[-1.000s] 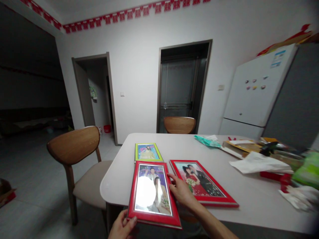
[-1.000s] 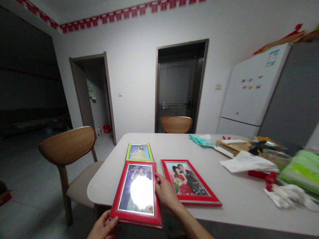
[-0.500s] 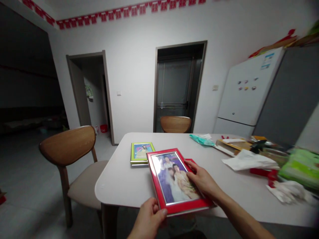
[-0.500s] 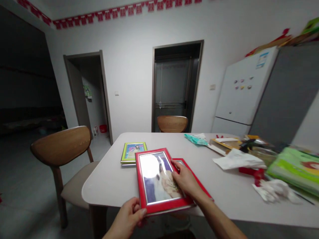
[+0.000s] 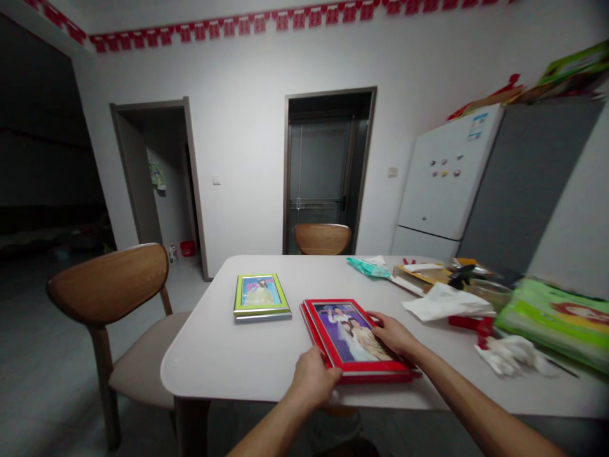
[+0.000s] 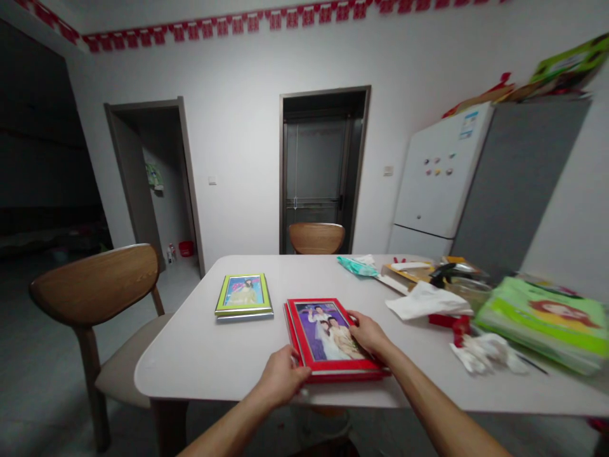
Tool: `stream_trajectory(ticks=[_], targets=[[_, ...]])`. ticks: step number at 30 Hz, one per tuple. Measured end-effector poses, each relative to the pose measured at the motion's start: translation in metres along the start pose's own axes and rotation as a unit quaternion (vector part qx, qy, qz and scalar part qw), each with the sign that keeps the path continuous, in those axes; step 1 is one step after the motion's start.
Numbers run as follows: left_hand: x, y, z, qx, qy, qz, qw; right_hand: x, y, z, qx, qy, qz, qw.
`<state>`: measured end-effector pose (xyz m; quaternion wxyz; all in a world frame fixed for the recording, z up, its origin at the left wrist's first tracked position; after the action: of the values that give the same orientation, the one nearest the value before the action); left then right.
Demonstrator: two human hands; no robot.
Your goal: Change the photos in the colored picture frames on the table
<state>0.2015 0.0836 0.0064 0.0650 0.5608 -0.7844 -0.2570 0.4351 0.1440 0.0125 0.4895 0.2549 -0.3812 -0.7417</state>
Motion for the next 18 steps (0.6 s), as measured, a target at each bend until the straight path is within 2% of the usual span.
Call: stream_trajectory(ticks=[4, 8, 11, 13, 15, 18], targets=[[0.008, 0.033, 0.017, -0.056, -0.009, -0.019, 0.998, 0.006, -0.003, 0.017, 0.016, 0.001, -0.035, 0.999], [0.005, 0.086, 0.040, -0.124, -0.012, -0.088, 0.988, 0.020, -0.012, 0.064, 0.017, 0.057, -0.069, 0.996], [-0.005, 0.123, 0.056, -0.182, 0.005, -0.158, 0.970, 0.031, -0.040, 0.110, 0.009, 0.121, -0.037, 0.992], [-0.014, 0.141, 0.064, -0.216, 0.011, -0.190, 0.958, 0.034, -0.067, 0.138, 0.002, 0.135, -0.006, 0.991], [-0.023, 0.153, 0.070, -0.239, 0.009, -0.196, 0.951, 0.032, -0.091, 0.158, -0.006, 0.132, 0.019, 0.991], [-0.033, 0.161, 0.075, -0.254, 0.007, -0.169, 0.952, 0.022, -0.117, 0.176, -0.017, 0.105, 0.043, 0.993]])
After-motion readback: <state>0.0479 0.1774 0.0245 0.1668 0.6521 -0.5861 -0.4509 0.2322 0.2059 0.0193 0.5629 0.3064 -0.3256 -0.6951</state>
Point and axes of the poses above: each hand's wrist, its own x-axis away from the middle knuckle, its own y-axis out of the back of the hand, z = x × y, the point moved 1 cm from there along -x, towards the middle knuckle, and after that the axes turned 14 degrees about -y, right-handed, at the moved point
